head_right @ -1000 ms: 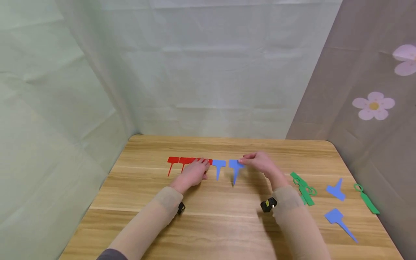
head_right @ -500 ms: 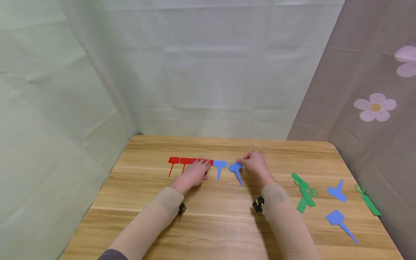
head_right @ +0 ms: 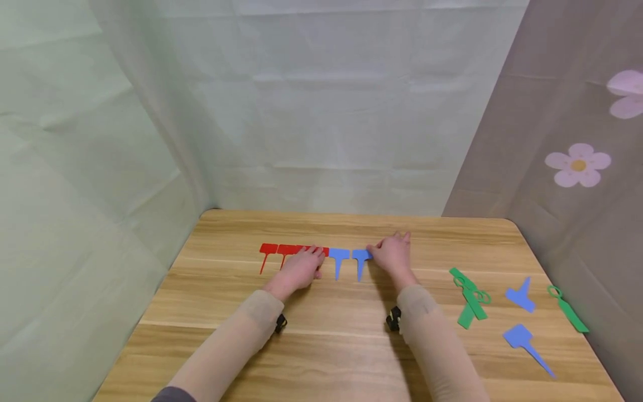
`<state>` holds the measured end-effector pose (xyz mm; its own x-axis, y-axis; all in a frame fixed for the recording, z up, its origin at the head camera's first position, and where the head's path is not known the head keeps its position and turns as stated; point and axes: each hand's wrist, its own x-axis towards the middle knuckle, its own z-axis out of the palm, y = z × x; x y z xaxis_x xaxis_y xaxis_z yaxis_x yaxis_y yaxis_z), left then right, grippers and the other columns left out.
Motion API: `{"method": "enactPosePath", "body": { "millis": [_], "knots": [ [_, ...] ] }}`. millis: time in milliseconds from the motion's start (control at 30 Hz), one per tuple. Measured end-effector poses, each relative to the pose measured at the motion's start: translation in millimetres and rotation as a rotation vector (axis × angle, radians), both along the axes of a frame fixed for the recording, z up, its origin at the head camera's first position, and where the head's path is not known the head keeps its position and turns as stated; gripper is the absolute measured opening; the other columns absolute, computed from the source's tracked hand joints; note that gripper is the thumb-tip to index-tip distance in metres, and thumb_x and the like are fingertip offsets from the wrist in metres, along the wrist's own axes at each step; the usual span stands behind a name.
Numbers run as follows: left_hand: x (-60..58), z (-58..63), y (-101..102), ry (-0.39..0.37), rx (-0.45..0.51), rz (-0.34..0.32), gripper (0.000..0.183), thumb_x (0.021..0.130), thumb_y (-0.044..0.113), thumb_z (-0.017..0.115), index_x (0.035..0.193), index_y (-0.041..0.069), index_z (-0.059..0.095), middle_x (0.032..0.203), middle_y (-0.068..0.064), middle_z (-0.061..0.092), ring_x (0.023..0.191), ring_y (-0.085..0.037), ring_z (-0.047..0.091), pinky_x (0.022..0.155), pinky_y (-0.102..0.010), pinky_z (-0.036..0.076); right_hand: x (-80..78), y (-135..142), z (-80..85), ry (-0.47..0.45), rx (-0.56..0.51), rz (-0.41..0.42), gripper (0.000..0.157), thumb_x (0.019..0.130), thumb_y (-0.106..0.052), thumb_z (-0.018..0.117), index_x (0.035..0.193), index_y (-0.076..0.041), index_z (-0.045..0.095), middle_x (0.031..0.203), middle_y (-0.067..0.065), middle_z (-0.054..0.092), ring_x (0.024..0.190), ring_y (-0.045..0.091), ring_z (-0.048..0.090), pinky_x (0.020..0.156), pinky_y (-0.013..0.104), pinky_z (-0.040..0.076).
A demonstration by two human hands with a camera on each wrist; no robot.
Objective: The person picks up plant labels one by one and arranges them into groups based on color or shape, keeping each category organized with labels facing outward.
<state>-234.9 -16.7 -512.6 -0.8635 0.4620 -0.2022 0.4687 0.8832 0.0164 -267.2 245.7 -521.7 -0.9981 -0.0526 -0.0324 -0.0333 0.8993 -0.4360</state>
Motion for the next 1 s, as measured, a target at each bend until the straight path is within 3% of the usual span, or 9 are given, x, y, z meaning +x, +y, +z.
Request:
{"method": "enactPosePath", "body": {
  "millis": [133, 233, 1000],
  "knots": [
    [0.0, 0.1, -2, 0.002, -0.005, -0.001, 0.059, 0.105, 0.026, 0.071, 0.157, 0.004, 0.053, 0.166, -0.012, 0.046, 0.155, -0.030, 0.039, 0.129, -0.044, 0.028, 1.0, -4, -1.9, -0.039, -0.008, -0.031, 0.049, 0.107, -0.044, 0.064, 0.102, 0.002, 0.081, 0.155, 0.051, 0.030, 0.153, 0.068, 0.002, 0.127, 0.070, 0.006],
    [-0.3, 0.4, -3, 0.000, -0.005, 0.004, 0.060, 0.105, 0.026, 0.072, 0.157, 0.004, 0.053, 0.166, -0.011, 0.047, 0.155, -0.030, 0.039, 0.129, -0.043, 0.028, 1.2, -7, -2.2, -0.055, -0.012, -0.043, 0.049, 0.107, -0.044, 0.064, 0.101, 0.000, 0.083, 0.159, 0.051, 0.020, 0.152, 0.069, -0.005, 0.126, 0.071, 0.009],
    [-1.6, -1.3, -4, 0.000, -0.006, 0.013, 0.062, 0.105, 0.028, 0.072, 0.158, 0.004, 0.052, 0.166, -0.012, 0.046, 0.156, -0.030, 0.039, 0.129, -0.043, 0.027, 1.8, -11, -0.6, -0.055, -0.017, -0.043, 0.049, 0.107, -0.042, 0.064, 0.098, 0.002, 0.082, 0.160, 0.051, 0.020, 0.152, 0.069, -0.001, 0.126, 0.071, 0.007]
  ]
}}
